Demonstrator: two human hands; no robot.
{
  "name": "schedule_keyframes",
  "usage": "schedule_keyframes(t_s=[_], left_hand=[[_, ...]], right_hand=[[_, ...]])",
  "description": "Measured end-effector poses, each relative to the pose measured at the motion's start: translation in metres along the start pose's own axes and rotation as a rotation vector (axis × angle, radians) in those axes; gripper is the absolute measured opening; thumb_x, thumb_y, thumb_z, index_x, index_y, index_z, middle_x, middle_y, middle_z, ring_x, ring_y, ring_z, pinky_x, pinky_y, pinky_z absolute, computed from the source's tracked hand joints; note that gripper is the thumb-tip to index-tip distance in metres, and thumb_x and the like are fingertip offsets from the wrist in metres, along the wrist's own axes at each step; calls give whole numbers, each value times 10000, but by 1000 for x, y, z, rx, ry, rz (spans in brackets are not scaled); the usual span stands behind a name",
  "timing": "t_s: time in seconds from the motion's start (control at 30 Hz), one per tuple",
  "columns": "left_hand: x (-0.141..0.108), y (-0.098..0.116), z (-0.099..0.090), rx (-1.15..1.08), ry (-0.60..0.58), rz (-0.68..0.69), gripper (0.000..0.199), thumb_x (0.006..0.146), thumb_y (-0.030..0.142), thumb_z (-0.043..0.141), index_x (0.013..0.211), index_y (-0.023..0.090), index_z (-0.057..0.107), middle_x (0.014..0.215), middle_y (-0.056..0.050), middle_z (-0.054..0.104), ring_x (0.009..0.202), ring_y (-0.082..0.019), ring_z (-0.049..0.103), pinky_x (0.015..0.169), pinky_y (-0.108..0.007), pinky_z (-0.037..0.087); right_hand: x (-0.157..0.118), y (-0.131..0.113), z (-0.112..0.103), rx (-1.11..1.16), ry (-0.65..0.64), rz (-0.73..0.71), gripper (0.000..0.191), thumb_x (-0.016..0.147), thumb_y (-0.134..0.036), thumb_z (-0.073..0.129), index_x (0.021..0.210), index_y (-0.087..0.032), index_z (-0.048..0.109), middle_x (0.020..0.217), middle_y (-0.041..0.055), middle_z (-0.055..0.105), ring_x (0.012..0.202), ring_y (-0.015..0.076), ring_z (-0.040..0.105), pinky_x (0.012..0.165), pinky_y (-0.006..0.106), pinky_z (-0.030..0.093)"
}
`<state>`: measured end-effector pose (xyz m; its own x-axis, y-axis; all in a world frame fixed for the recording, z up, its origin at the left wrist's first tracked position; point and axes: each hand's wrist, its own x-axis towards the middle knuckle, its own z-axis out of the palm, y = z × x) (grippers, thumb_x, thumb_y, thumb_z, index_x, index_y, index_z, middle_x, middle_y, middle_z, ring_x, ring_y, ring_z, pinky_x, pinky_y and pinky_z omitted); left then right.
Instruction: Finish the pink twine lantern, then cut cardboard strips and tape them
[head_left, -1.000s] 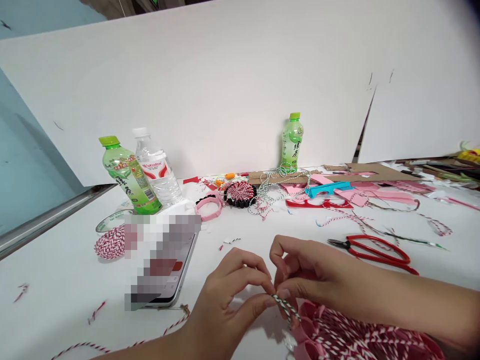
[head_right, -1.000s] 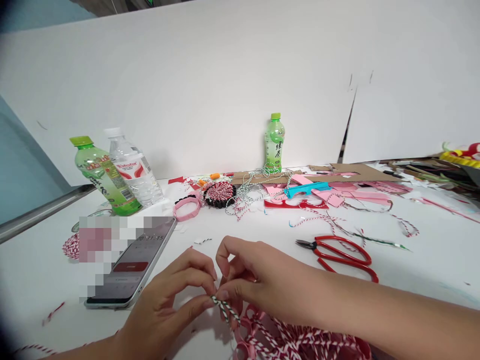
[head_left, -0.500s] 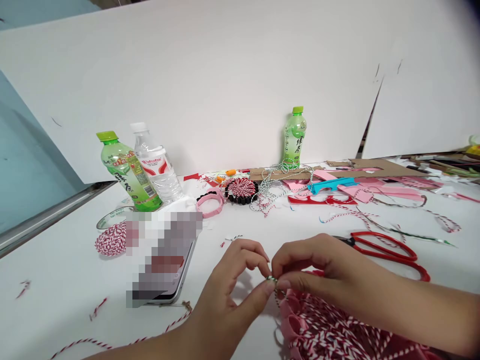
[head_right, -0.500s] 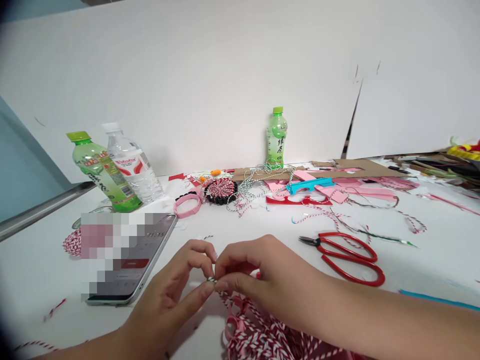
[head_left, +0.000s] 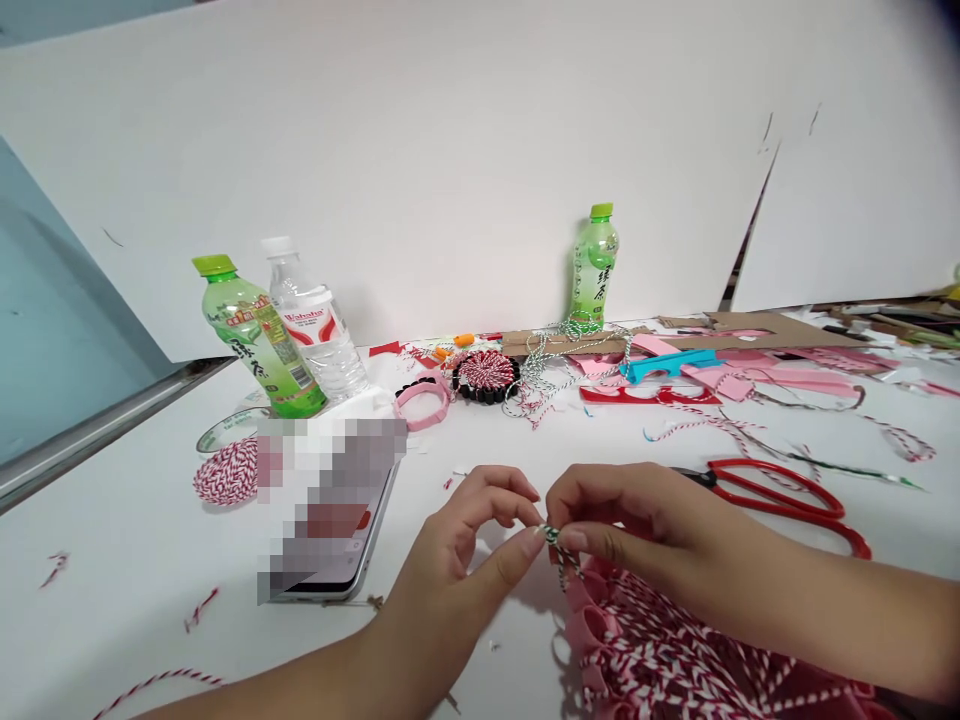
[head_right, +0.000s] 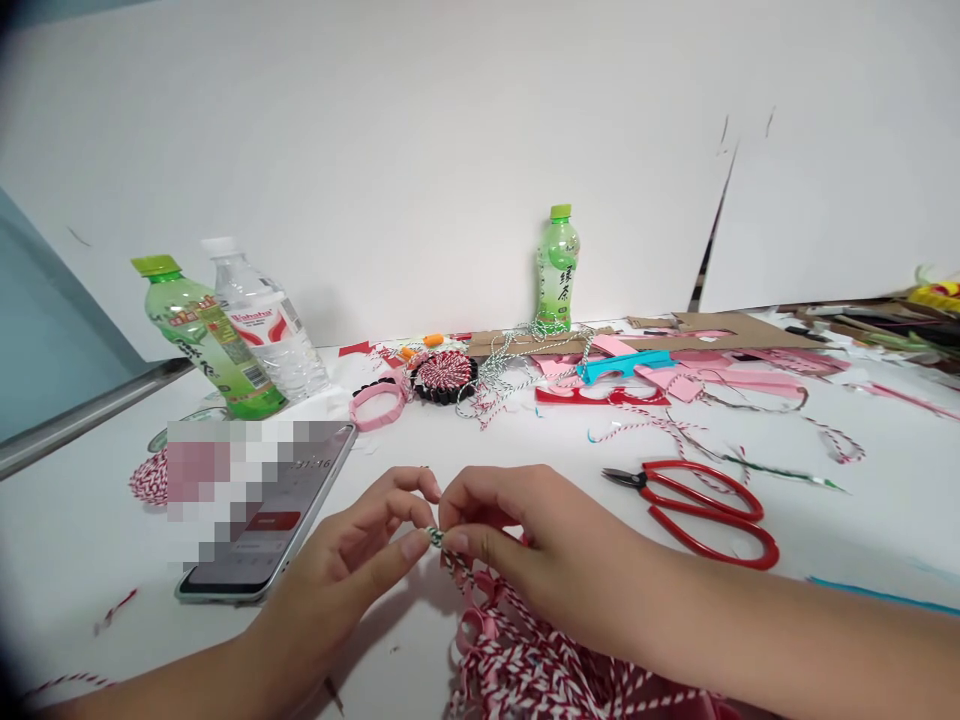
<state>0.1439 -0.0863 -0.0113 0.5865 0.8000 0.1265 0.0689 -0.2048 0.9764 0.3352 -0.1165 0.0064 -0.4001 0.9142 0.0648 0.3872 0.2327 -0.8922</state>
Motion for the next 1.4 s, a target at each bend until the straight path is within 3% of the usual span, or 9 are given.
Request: schedule_keyframes(t_s=[0.37, 0.53, 0.73, 0.97, 1.4], left_hand=[[0, -5, 1, 81, 41, 82, 89, 868, 246, 590, 783, 252, 568, 890, 30, 533, 917, -163, 515, 863, -299, 357], [-1, -1, 2, 252, 153, 160, 116, 841, 189, 626, 774, 267, 573, 874, 57, 552, 895, -133, 520, 826, -250, 364], [-2, 3, 1, 444, 183, 266, 116, 832, 158, 637, 765, 251, 622, 822, 44, 624, 868, -158, 545, 809, -300, 396], [-3, 2, 1, 414, 191, 209, 84, 812, 196, 671, 784, 276, 671, 816, 41, 649, 894, -174, 549, 812, -311, 402], [-4, 5, 3, 392, 152, 131, 105, 863, 241, 581, 760, 247, 601, 823, 26, 618, 843, -185, 561, 801, -329, 387]], right_hand=[[-2, 0, 1, -49, -17, -4, 143, 908, -192, 445, 805, -210, 542, 684, -37, 549, 617, 104, 475, 561, 224, 344], [-1, 0, 4, -17, -23, 20, 141, 903, -190, 438, 797, -211, 529, 676, -39, 546, 608, 104, 486, 556, 223, 346], [0, 0, 5, 12, -5, 81, 140, 891, -230, 457, 779, -205, 536, 682, -25, 550, 626, 118, 484, 568, 234, 362], [1, 1, 5, 55, 20, 113, 132, 883, -235, 481, 769, -197, 535, 669, -30, 543, 606, 110, 472, 555, 234, 346], [0, 0, 6, 62, 1, 99, 135, 898, -230, 482, 781, -200, 541, 655, -39, 534, 592, 101, 467, 544, 224, 352]])
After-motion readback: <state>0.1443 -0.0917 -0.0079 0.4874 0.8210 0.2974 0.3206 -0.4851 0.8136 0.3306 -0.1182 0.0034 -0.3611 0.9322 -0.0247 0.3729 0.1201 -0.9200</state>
